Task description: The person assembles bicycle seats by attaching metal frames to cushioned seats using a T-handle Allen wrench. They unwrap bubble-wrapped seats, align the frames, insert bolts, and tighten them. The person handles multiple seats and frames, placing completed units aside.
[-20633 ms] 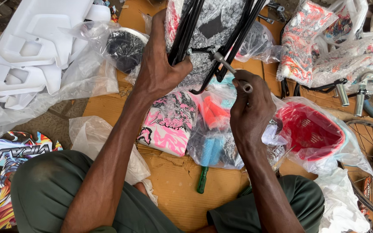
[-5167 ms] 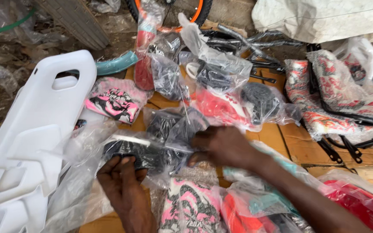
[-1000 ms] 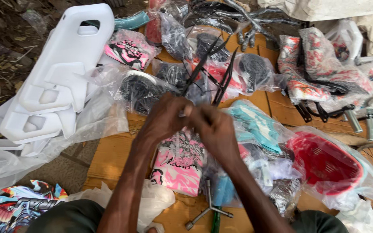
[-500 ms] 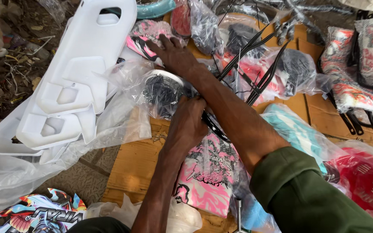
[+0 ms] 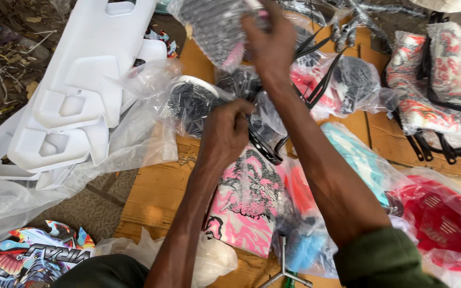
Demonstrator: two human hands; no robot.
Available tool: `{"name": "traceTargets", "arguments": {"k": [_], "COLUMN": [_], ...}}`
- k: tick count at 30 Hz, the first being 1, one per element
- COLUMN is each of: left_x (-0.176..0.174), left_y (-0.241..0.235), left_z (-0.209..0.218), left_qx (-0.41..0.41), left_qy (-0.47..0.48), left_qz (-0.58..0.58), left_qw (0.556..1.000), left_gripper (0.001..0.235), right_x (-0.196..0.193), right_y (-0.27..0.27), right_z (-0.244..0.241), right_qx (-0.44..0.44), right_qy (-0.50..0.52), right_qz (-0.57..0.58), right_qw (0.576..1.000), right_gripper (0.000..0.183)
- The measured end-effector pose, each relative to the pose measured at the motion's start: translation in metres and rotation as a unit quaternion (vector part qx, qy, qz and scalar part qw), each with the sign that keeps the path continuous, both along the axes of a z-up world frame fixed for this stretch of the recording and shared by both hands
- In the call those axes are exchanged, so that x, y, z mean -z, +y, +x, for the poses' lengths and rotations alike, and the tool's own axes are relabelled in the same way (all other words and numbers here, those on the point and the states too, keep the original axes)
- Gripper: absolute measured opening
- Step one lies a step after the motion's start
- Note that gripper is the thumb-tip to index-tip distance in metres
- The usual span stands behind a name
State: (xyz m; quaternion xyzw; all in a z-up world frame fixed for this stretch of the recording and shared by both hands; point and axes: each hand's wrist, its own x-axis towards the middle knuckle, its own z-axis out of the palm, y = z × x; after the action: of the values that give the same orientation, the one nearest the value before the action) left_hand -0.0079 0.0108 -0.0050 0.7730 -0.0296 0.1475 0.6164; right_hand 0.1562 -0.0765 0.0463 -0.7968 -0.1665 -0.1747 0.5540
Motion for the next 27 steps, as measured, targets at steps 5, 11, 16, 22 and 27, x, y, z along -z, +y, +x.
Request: {"name": "traceTargets", "arguments": {"k": [5, 11, 16, 22, 27], "left_x": [-0.037, -0.064, -0.068, -0.08, -0.083], "left_y": [-0.009, -0.017, -0.014, -0.003, 0.002], "left_z": [-0.003, -0.034, -0.044, -0.042, -0.042], "left_qx": [0.023, 0.123, 0.188, 0.209, 0.162], "left_qy": [-0.008, -0.037, 0.114, 0.093, 0.132], "left_qz": [-0.251, -0.352, -0.314, -0.178, -0.421], "left_qw": [0.968, 0.927, 0.924, 0.957, 0.883], "left_gripper": [0.039, 0.06, 0.06, 0.074, 0.075], "right_x": [-0.051, -0.041, -0.031, -0.041, -0.04], "right_y": [-0.081, -0.102, -0.114, -0.1, -0.086], "right_z": [-0.109, -0.208, -0.225, -0.223, -0.24], "right_qx": [-0.109, -0.098, 0.006, -0.014, 0.076], "right_qy": [0.228, 0.241, 0.126, 0.236, 0.28], "right_qz": [0.38, 0.335, 0.045, 0.247, 0.499], "right_qw": [0.89, 0.905, 0.991, 0.94, 0.816], "right_gripper": [0.044, 0.049, 0.064, 0.068, 0.076]}}
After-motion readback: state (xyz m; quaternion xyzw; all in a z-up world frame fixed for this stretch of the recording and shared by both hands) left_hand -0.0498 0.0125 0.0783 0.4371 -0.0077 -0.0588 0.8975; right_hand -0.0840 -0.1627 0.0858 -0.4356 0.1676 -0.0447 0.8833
